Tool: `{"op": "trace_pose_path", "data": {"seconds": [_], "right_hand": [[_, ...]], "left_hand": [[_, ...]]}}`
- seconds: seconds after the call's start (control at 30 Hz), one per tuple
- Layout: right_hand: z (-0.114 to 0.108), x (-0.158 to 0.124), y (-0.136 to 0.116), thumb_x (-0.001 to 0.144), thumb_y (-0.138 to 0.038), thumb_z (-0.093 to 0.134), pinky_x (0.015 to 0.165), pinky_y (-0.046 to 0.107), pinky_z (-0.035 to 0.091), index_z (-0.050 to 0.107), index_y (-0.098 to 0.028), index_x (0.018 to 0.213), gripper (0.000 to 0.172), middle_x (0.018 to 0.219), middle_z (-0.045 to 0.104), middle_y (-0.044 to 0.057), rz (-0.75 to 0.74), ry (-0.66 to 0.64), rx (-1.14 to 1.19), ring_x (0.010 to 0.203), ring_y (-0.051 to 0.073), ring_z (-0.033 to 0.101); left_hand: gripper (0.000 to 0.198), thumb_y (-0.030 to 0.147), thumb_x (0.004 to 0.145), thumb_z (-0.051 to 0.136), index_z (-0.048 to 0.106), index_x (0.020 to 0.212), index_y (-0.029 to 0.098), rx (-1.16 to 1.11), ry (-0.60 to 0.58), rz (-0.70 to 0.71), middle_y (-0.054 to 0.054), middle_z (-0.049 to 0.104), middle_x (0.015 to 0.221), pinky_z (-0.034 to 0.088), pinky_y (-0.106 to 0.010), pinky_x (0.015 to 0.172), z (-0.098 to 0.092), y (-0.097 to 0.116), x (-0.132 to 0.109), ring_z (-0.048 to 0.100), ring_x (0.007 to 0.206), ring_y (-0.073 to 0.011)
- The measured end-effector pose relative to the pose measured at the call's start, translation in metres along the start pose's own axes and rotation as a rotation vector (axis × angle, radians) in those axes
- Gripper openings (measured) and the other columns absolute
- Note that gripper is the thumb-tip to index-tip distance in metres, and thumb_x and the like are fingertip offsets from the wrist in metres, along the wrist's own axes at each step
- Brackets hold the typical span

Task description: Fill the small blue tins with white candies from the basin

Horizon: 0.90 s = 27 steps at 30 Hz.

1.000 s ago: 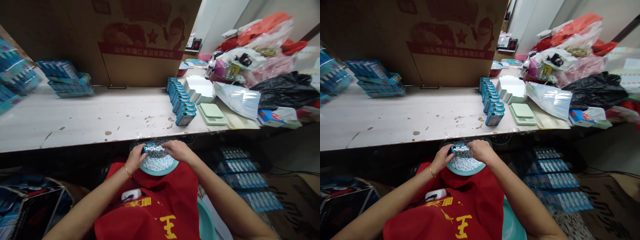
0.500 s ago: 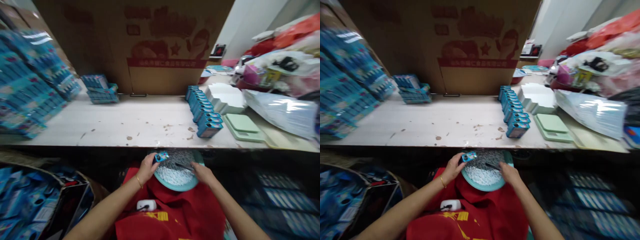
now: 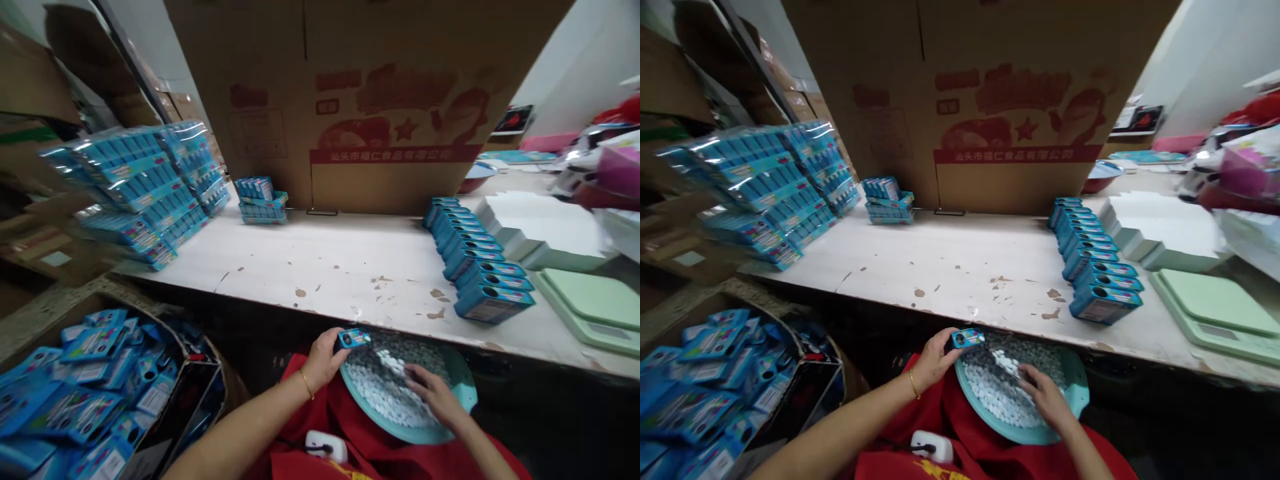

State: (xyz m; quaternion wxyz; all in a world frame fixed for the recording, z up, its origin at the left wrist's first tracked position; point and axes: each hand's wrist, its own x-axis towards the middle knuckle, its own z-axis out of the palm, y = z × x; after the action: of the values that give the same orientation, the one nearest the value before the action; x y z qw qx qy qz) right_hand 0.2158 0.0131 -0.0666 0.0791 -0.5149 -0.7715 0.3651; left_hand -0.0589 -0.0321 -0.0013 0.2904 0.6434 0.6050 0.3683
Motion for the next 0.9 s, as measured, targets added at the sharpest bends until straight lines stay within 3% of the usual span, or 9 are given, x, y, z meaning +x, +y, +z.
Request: {"op": "trace_pose_path", "data": {"seconds": [0.17,0.27,0.4,0.57,0.73,0.83,0.9], "right_hand": [[-0.047,-0.014,0.005,0.063,-0.057,0.048,0.085,0.033,0.042,0.059,-0.044,0.09,0.032,0.105,0.061,0.009,0.071,-0.007,0.267,0.101,0.027,0.054],[-0.076,-0.02,-0.029,0.07,-0.051,0.046,0.088,0.035,0.041,0.061,-0.035,0.097,0.034,0.108,0.061,0.007,-0.019,-0.059,0.182,0.101,0.025,0.054],[-0.104,-0.027,-0.09,0.076,-0.035,0.042,0.087,0.034,0.041,0.062,-0.021,0.102,0.036,0.105,0.063,0.007,-0.106,-0.1,-0.143,0.099,0.023,0.055],[-0.111,-0.023,-0.123,0.076,-0.031,0.043,0.077,0.031,0.042,0.064,-0.025,0.096,0.03,0.098,0.065,0.006,0.016,-0.09,-0.537,0.092,0.022,0.058],[-0.109,-0.026,-0.144,0.075,-0.025,0.043,0.069,0.032,0.043,0.064,-0.018,0.089,0.026,0.092,0.064,0.011,0.039,-0.059,-0.698,0.084,0.024,0.059],[-0.116,-0.034,-0.136,0.077,-0.025,0.042,0.07,0.03,0.042,0.061,-0.019,0.092,0.025,0.095,0.063,0.009,0.021,-0.027,-0.694,0.085,0.022,0.059],[-0.118,-0.042,-0.114,0.079,-0.028,0.042,0.072,0.028,0.041,0.058,-0.022,0.099,0.026,0.1,0.062,0.006,0.036,-0.005,-0.644,0.09,0.02,0.057]], "left_hand": [[0.036,0.025,0.072,0.055,0.052,0.107,0.017,0.115,-0.062,0.055,-0.008,0.059,0.1,0.042,-0.032,0.083,0.014,0.002,0.003,0.053,0.09,-0.0194],[0.037,0.023,0.071,0.056,0.052,0.107,0.016,0.162,-0.118,0.091,-0.008,0.059,0.099,0.043,-0.032,0.082,0.023,0.006,0.006,0.053,0.09,-0.02],[0.037,0.023,0.074,0.053,0.05,0.109,0.016,0.142,-0.132,0.149,-0.01,0.057,0.107,0.041,-0.035,0.088,0.032,0.011,0.01,0.052,0.098,-0.0206],[0.038,0.023,0.075,0.051,0.049,0.111,0.013,0.157,-0.145,0.237,-0.011,0.056,0.109,0.04,-0.038,0.091,0.047,0.003,0.018,0.05,0.102,-0.0217],[0.038,0.023,0.075,0.051,0.049,0.112,0.014,0.179,-0.141,0.276,-0.011,0.057,0.109,0.041,-0.039,0.091,0.058,-0.001,0.02,0.051,0.101,-0.0219],[0.037,0.024,0.076,0.05,0.048,0.112,0.014,0.15,-0.138,0.264,-0.011,0.056,0.11,0.04,-0.039,0.091,0.056,-0.003,0.02,0.051,0.102,-0.0216],[0.038,0.025,0.077,0.048,0.046,0.114,0.015,0.112,-0.137,0.237,-0.011,0.055,0.112,0.04,-0.038,0.092,0.05,-0.005,0.018,0.051,0.104,-0.021]]}}
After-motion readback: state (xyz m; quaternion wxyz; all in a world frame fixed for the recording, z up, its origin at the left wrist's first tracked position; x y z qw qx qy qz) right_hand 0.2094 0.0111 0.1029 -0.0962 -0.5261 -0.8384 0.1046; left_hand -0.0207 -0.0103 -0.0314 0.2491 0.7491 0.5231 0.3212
